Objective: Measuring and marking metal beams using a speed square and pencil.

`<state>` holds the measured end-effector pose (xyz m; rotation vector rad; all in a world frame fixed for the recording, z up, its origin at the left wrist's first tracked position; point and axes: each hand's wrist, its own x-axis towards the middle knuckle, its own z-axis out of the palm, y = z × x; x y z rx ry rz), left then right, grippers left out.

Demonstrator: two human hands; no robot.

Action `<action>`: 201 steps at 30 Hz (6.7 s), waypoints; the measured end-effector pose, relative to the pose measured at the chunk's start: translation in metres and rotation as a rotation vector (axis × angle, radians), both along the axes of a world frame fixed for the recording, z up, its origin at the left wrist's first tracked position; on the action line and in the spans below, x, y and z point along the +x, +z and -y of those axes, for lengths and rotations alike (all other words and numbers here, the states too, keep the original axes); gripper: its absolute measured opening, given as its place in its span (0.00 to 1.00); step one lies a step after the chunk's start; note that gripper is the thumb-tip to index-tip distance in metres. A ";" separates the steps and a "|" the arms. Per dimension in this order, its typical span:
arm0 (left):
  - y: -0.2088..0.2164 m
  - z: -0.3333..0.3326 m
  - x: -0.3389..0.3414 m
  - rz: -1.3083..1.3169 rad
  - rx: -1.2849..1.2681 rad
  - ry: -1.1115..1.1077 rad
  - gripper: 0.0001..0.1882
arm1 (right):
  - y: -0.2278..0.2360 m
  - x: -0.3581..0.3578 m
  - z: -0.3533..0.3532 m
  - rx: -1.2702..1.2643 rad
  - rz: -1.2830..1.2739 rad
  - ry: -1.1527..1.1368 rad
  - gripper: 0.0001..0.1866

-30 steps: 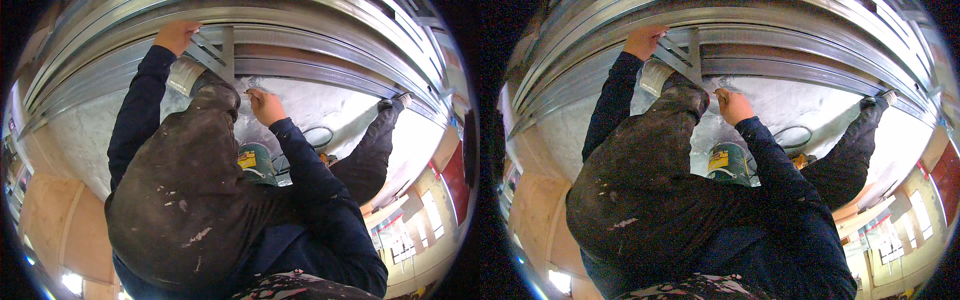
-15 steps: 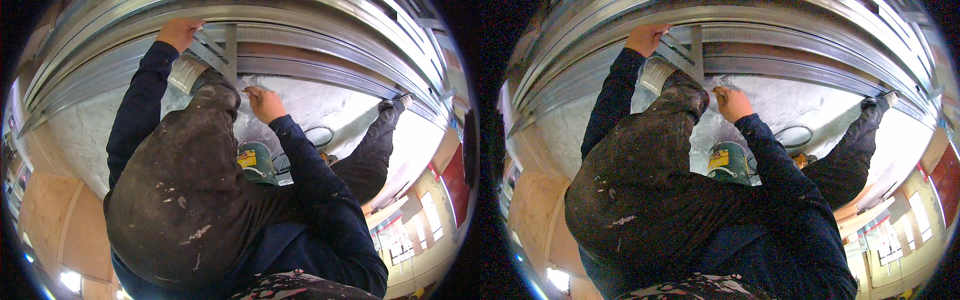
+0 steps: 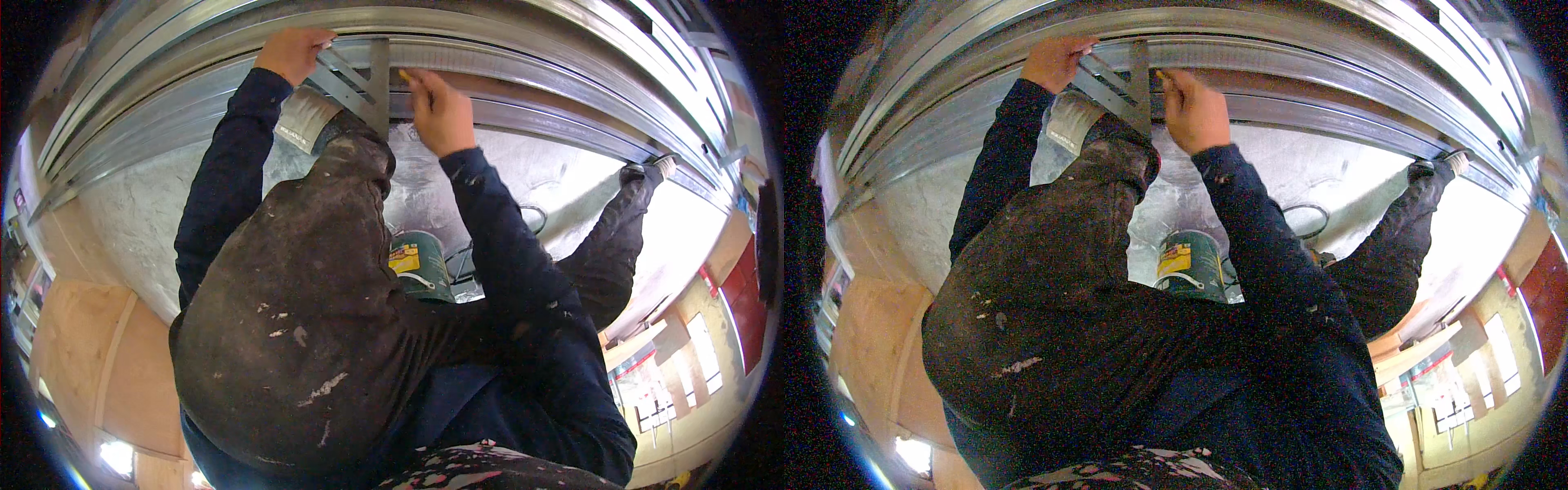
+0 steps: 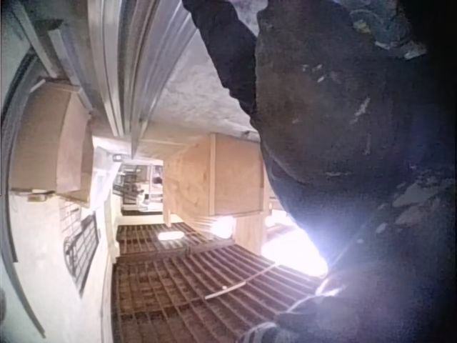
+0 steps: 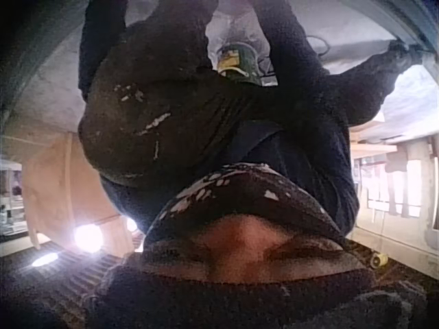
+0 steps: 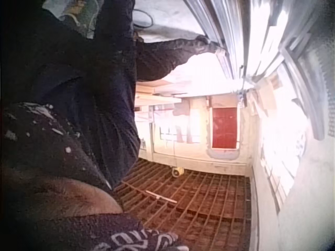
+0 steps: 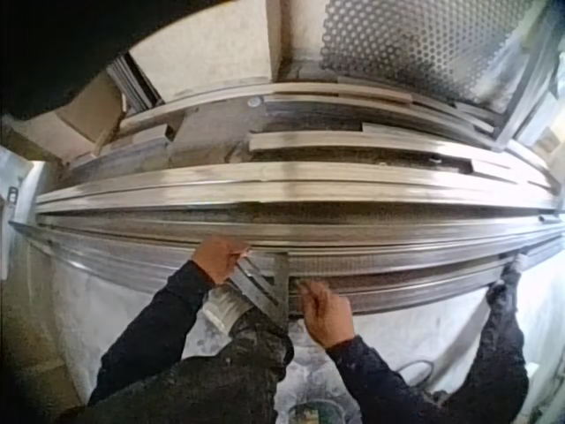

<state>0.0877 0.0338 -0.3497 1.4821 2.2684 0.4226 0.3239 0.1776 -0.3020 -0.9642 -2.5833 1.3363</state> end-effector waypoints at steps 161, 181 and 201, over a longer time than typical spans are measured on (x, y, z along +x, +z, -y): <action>0.005 0.013 -0.012 -0.025 0.099 -0.022 0.12 | -0.015 0.070 0.043 -0.203 0.220 0.144 0.12; 0.006 0.013 -0.012 -0.046 -0.045 -0.033 0.21 | -0.002 -0.052 -0.022 0.025 -0.018 0.017 0.13; 0.007 0.011 -0.014 -0.075 0.026 -0.020 0.17 | -0.020 0.081 0.076 -0.045 0.399 0.215 0.11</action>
